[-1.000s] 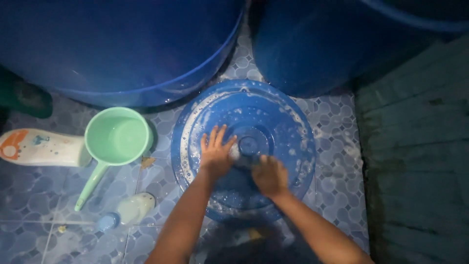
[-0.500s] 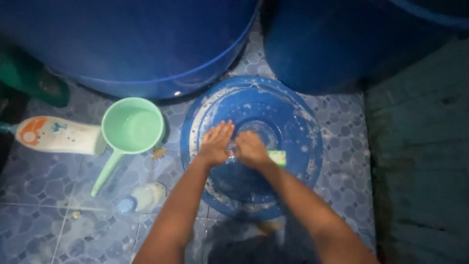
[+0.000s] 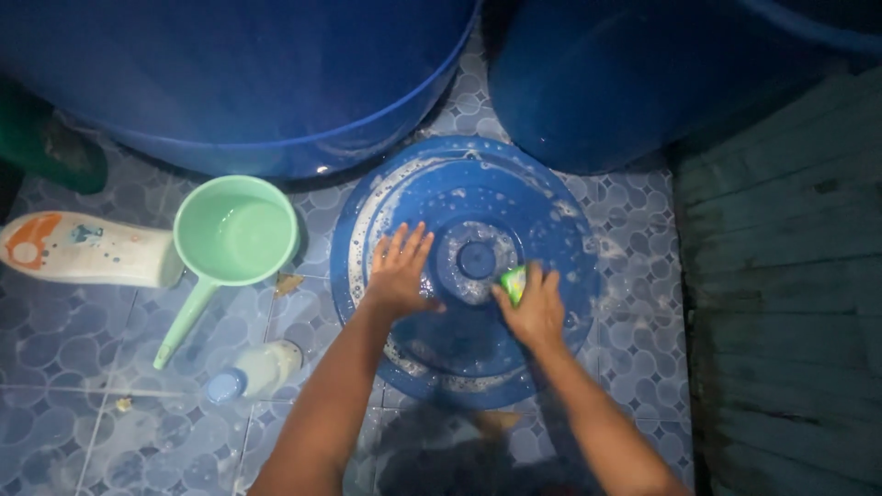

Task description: Scrubbing a large blue plastic container lid with a brush and soapy water.

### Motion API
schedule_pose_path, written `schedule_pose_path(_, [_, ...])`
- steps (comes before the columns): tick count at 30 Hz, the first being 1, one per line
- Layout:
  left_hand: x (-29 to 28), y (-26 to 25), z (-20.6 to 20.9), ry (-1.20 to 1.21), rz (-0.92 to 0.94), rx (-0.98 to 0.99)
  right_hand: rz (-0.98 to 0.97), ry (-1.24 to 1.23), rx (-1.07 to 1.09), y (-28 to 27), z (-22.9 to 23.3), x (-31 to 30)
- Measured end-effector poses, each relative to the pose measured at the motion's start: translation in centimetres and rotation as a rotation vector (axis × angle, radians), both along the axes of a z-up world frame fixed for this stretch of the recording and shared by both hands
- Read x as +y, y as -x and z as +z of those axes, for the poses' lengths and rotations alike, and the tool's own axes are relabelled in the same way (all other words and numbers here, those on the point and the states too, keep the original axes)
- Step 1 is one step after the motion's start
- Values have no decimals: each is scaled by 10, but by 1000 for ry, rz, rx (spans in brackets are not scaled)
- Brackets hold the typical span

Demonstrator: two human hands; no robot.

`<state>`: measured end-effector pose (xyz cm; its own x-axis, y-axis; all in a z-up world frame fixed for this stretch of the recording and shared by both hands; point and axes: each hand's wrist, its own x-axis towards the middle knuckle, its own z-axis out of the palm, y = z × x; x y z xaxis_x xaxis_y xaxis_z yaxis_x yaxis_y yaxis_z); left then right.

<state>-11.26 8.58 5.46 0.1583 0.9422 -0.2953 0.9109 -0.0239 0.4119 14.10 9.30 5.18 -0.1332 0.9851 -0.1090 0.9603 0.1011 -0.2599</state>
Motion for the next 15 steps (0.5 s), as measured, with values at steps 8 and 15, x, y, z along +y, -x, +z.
schedule_pose_path(8, [4,1,-21,-55,-12,0,43,-245,247,62,-38,74])
schedule_pose_path(15, [3,-1,-20,-112,-11,3,133,-338,211,53,-38,43])
